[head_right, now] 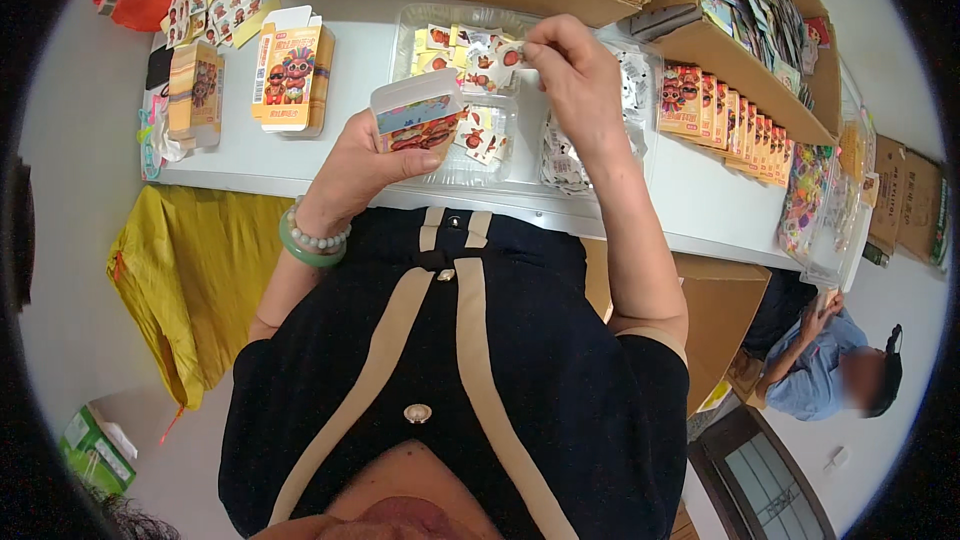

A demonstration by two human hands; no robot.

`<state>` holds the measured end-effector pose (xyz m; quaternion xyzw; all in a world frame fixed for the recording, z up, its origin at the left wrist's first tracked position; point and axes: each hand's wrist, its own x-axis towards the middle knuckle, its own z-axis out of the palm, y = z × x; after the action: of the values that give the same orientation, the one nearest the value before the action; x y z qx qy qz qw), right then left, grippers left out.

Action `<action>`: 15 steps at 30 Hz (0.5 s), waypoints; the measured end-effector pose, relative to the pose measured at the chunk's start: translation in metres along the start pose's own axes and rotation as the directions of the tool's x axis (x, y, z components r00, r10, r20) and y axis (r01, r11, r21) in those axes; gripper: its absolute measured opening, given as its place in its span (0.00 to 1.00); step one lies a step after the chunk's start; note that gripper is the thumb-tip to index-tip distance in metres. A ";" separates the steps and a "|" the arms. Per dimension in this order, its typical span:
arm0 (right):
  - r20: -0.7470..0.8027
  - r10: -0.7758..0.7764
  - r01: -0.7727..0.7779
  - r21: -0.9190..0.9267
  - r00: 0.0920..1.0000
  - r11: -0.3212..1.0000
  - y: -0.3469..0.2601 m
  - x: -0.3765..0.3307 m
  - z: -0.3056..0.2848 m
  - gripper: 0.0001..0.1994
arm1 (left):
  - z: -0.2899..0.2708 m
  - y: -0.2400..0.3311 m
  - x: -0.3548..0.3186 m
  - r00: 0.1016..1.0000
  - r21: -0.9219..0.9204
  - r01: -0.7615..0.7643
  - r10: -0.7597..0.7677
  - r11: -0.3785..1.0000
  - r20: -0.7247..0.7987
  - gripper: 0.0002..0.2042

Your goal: Organizing and packing small product boxes and labels into larger shipping cartons on a factory workbench.

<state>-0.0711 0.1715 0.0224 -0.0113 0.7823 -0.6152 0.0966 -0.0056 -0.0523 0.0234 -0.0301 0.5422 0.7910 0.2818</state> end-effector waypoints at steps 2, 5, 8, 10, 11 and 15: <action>-0.154 -0.498 0.390 -0.444 0.854 0.807 -0.016 -0.018 0.004 0.03 | 0.004 0.001 0.003 1.000 0.035 0.010 -0.010 0.999 0.001 0.25; 0.139 -0.855 0.734 -0.593 0.500 0.333 -0.036 -0.029 0.016 0.07 | 0.010 -0.001 0.005 0.999 0.067 0.038 -0.040 0.997 0.026 0.24; 0.401 -0.667 0.745 -0.558 0.628 0.365 -0.041 -0.044 0.030 0.12 | 0.014 -0.004 0.008 0.996 0.084 0.032 -0.039 0.996 0.081 0.23; 0.439 -0.571 0.715 -0.512 0.694 0.476 -0.045 -0.047 0.024 0.12 | 0.017 -0.005 0.008 0.992 0.058 0.009 -0.017 0.998 0.124 0.23; 0.482 -0.467 0.668 -0.464 0.741 0.581 -0.048 -0.049 0.022 0.12 | 0.016 -0.007 0.007 0.992 0.058 0.011 -0.018 0.998 0.121 0.23; 0.239 -0.603 0.649 -0.299 0.761 0.700 -0.056 -0.055 0.015 0.16 | 0.013 -0.009 0.003 0.978 -0.016 0.048 -0.043 0.999 0.203 0.23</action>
<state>-0.0204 0.1514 0.0802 -0.3322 0.8239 -0.4531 -0.0748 -0.0003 -0.0372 0.0201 0.0353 0.5017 0.7889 0.3532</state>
